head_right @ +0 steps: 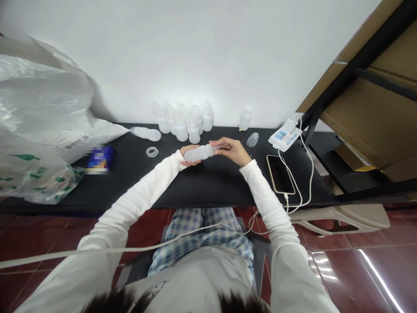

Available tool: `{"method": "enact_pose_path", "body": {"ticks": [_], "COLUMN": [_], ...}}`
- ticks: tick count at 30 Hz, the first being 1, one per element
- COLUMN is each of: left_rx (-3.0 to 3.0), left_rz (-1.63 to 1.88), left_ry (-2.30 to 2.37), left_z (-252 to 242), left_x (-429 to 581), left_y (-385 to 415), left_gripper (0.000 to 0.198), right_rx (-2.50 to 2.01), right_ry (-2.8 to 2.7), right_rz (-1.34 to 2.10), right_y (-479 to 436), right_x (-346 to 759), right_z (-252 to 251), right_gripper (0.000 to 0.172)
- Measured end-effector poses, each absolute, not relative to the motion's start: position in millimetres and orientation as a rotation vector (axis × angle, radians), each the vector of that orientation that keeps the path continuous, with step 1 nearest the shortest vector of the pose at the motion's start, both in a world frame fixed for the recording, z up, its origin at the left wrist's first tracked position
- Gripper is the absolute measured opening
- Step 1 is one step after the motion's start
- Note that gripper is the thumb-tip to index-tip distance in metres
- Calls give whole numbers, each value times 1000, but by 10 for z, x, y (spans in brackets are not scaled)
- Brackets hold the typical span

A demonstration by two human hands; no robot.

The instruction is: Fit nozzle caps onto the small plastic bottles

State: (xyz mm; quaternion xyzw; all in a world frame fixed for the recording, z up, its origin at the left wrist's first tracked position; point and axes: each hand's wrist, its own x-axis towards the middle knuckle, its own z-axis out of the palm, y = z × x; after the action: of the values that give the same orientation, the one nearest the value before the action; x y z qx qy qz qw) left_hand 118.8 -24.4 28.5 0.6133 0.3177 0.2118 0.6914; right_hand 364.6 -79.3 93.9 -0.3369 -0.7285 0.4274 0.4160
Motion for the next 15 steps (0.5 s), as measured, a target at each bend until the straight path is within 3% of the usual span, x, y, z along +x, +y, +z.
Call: {"method": "enact_pose_path", "body": {"ticks": [3,8,11,13,15], "left_rx": [1338,1642,1987,2048,1918], "left_rz": [550,1104,1370,1395,1343], "left_ry": [725,853,902,927,976], "left_z": [259,324,384,390,367], "left_x": [1237,1328,1335,1328,1323], "left_y": [-291,-466,-545,-548,-517], "left_gripper": [71,61,51,48,52], "right_rx": [-955,-1344,-1659,-1846,-1833], "right_ry": [-1762,-1701,-1676,-1691,-1751], "right_rz": [871,452,513,546,348], "right_y": [-772,-703,-665,-661,-674], "right_x": [3579,3442,3383,3375,3398], "right_z": [919,864,845,850,862], "right_gripper": [43,53,67,72,69]}}
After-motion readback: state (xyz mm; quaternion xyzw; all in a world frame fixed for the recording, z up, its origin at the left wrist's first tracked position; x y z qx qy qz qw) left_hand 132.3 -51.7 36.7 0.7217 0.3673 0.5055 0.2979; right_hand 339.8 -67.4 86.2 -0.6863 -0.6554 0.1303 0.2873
